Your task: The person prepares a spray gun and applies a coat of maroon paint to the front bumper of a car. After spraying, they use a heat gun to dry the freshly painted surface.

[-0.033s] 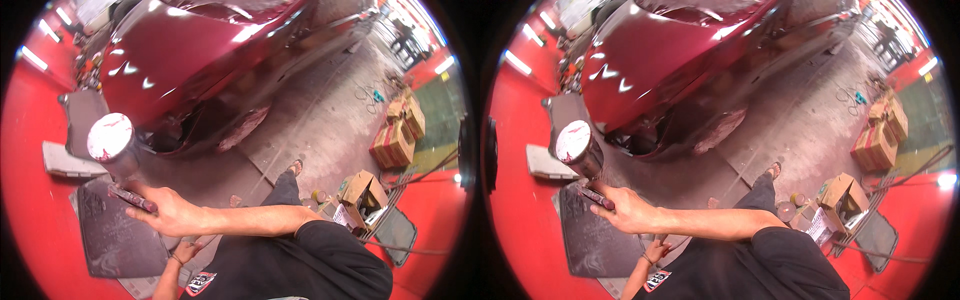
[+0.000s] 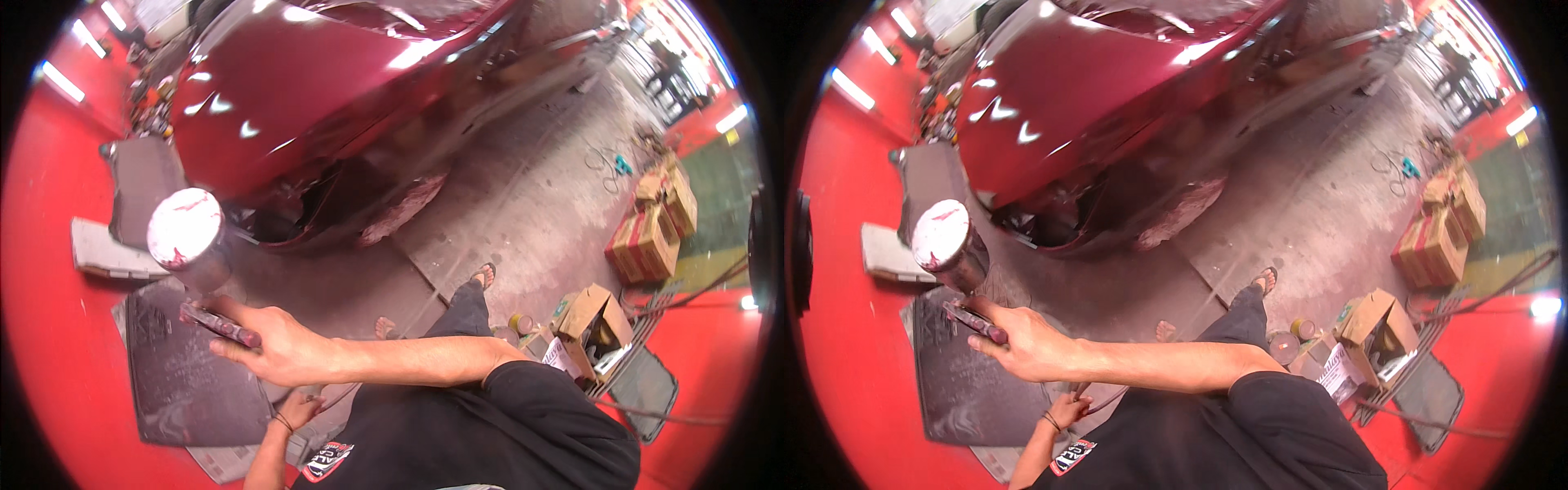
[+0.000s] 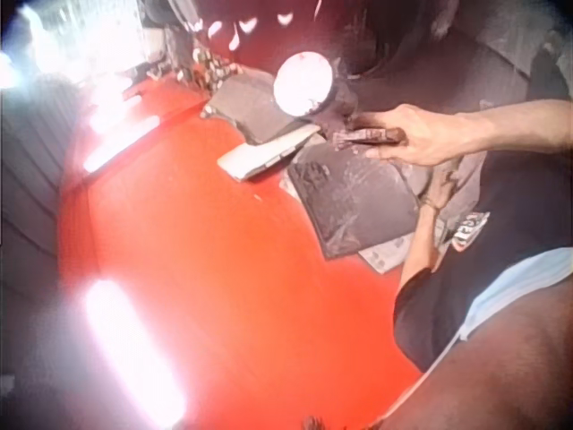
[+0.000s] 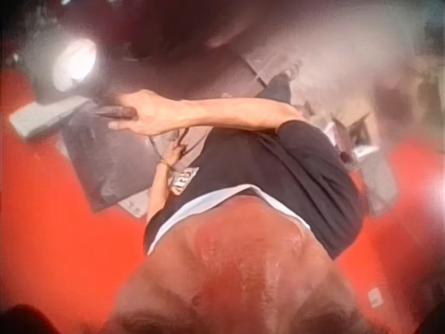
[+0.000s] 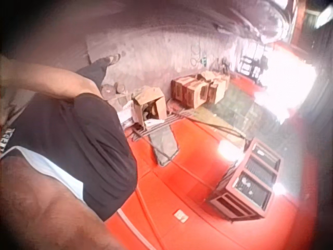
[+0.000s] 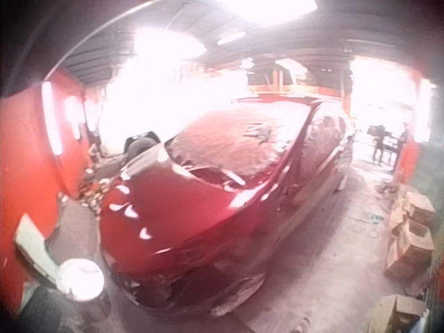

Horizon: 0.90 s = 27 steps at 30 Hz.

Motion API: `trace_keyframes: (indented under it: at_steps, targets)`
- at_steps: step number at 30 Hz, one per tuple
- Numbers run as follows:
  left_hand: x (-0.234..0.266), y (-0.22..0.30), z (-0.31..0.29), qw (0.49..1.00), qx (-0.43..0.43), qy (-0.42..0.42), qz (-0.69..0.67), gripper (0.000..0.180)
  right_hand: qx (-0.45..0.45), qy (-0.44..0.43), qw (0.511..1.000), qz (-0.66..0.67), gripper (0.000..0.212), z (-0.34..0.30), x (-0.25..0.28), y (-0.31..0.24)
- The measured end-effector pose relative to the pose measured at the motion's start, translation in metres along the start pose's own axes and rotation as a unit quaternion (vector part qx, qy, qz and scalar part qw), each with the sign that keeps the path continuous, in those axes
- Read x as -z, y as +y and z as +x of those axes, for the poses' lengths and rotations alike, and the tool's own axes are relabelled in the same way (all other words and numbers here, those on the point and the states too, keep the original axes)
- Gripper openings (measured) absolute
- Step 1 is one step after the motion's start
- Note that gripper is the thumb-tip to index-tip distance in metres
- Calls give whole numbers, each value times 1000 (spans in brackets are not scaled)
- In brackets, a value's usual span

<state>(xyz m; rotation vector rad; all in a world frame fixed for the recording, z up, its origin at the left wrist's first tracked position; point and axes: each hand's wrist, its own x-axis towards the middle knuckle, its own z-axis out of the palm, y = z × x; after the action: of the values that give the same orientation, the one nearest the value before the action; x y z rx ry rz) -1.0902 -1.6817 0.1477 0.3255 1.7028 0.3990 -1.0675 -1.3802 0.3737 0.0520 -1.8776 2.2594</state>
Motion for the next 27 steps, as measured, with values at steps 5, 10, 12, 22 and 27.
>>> trace_keyframes:
  at_steps: [5,10,12,22,27]
  targets:
    - [-8,-26,55,919,-316,211,105,34,-33,-85,995,-46,50,-7,-18,45]
    - [-94,9,149,952,-204,224,48,29,-196,-150,956,-162,58,-2,-13,106]
    - [-108,37,172,971,-145,187,45,34,-227,-155,950,-148,55,5,2,156]
    - [-174,16,220,947,-160,223,-168,34,-274,-161,917,-241,61,27,-2,185]
    - [-177,5,235,928,-185,273,-172,35,-266,-156,926,-218,56,32,-12,179]
